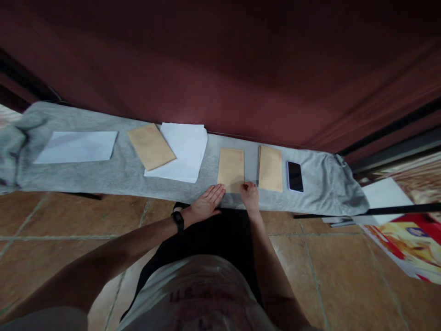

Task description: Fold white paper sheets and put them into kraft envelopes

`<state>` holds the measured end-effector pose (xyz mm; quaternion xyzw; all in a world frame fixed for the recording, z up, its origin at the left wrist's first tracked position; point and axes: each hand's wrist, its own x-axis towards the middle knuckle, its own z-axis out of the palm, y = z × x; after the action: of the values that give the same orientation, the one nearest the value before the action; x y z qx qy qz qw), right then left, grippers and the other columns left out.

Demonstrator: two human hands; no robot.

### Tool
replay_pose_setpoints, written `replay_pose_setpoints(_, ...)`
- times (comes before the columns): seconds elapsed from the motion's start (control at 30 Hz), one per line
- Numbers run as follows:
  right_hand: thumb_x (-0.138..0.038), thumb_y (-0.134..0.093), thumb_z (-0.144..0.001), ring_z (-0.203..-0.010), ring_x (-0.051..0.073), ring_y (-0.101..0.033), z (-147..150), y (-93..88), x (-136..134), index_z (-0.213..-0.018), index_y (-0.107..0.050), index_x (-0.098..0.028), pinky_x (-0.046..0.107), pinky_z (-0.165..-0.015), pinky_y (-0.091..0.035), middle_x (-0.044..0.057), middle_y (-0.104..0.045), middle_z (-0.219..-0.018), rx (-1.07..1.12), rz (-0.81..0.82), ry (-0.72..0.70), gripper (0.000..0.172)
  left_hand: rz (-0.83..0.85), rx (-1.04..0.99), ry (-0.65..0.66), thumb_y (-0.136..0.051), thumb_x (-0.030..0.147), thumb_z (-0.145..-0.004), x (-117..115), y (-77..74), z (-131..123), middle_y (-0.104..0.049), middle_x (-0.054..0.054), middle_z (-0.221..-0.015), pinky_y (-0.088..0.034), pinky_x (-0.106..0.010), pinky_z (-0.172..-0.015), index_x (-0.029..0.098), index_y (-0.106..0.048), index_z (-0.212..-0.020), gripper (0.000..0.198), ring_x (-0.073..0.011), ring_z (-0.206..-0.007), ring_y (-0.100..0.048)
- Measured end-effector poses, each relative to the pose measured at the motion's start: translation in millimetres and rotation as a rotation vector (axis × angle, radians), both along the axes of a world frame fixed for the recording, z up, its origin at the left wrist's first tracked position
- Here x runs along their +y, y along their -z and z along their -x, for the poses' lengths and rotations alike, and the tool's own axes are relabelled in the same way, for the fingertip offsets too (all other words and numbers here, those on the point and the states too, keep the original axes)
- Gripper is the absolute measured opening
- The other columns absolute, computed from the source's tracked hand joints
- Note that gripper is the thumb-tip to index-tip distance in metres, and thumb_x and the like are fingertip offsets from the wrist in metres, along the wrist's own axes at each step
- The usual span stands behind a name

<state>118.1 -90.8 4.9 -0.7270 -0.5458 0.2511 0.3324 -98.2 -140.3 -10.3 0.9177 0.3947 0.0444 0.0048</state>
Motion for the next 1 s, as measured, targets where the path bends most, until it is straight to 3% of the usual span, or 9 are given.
replay_pose_setpoints(0.17,-0.029,-0.055,-0.083,-0.090,0.023,-0.067,-1,0.8,-1,-0.096,-0.064,-0.017,0.037,-0.088,-0.052,0.009,-0.072,-0.090,0.178,0.021,0.033,0.020,-0.001,-0.062,-0.036,-0.057,0.046,-0.092,-1,2.4,-1,-0.027,-0.022,-0.163,-0.019,-0.046,-0.127,0.006,-0.021,-0.158,0.085,-0.0304,-0.154,-0.020)
replay_pose_setpoints(0.33,-0.033,-0.055,-0.084,-0.062,0.017,-0.066,12,5.9,-4,-0.101,-0.060,-0.019,0.031,-0.063,-0.057,0.001,-0.068,-0.077,0.481,0.071,0.077,0.023,-0.037,-0.104,-0.046,-0.053,0.041,-0.094,-1,5.3,-2,-0.030,-0.021,-0.163,-0.023,-0.048,-0.126,0.008,-0.025,-0.158,0.077,-0.0300,-0.153,-0.023)
replay_pose_setpoints(0.4,-0.035,-0.059,-0.082,-0.059,0.015,-0.066,20,7.1,-6,-0.095,-0.058,-0.021,0.028,-0.058,-0.058,-0.002,-0.065,-0.073,0.618,0.087,0.087,0.019,-0.053,-0.108,-0.041,-0.052,0.041,-0.095,0,7.6,-2,-0.031,-0.021,-0.162,-0.024,-0.049,-0.125,0.008,-0.028,-0.157,0.074,-0.0307,-0.153,-0.025)
replay_pose_setpoints(0.63,-0.041,-0.072,-0.072,-0.060,0.015,-0.066,36,7.6,-15,-0.079,-0.051,-0.024,0.028,-0.059,-0.061,-0.005,-0.059,-0.067,0.965,0.083,0.189,0.028,-0.079,-0.174,-0.055,-0.044,0.045,-0.098,3,13.3,-3,-0.039,-0.021,-0.159,-0.032,-0.050,-0.122,0.009,-0.036,-0.153,0.067,-0.0300,-0.150,-0.033)
replay_pose_setpoints(0.83,-0.038,-0.078,-0.068,-0.058,0.015,-0.067,30,6.5,-16,-0.079,-0.053,-0.023,0.028,-0.056,-0.061,-0.005,-0.062,-0.067,1.112,0.113,0.202,0.031,-0.039,-0.248,-0.132,-0.035,0.042,-0.103,14,-4.7,-8,-0.052,-0.015,-0.151,-0.042,-0.047,-0.115,0.014,-0.049,-0.145,0.052,-0.0260,-0.140,-0.049)
replay_pose_setpoints(1.0,-0.043,-0.080,-0.067,-0.059,0.019,-0.070,24,9.6,-20,-0.079,-0.057,-0.022,0.032,-0.055,-0.061,0.000,-0.069,-0.067,1.157,0.149,0.121,0.034,-0.035,-0.233,-0.137,-0.031,0.044,-0.104,41,-9.5,-27,-0.047,-0.016,-0.155,-0.035,-0.047,-0.119,0.012,-0.046,-0.148,0.056,-0.0257,-0.145,-0.042)
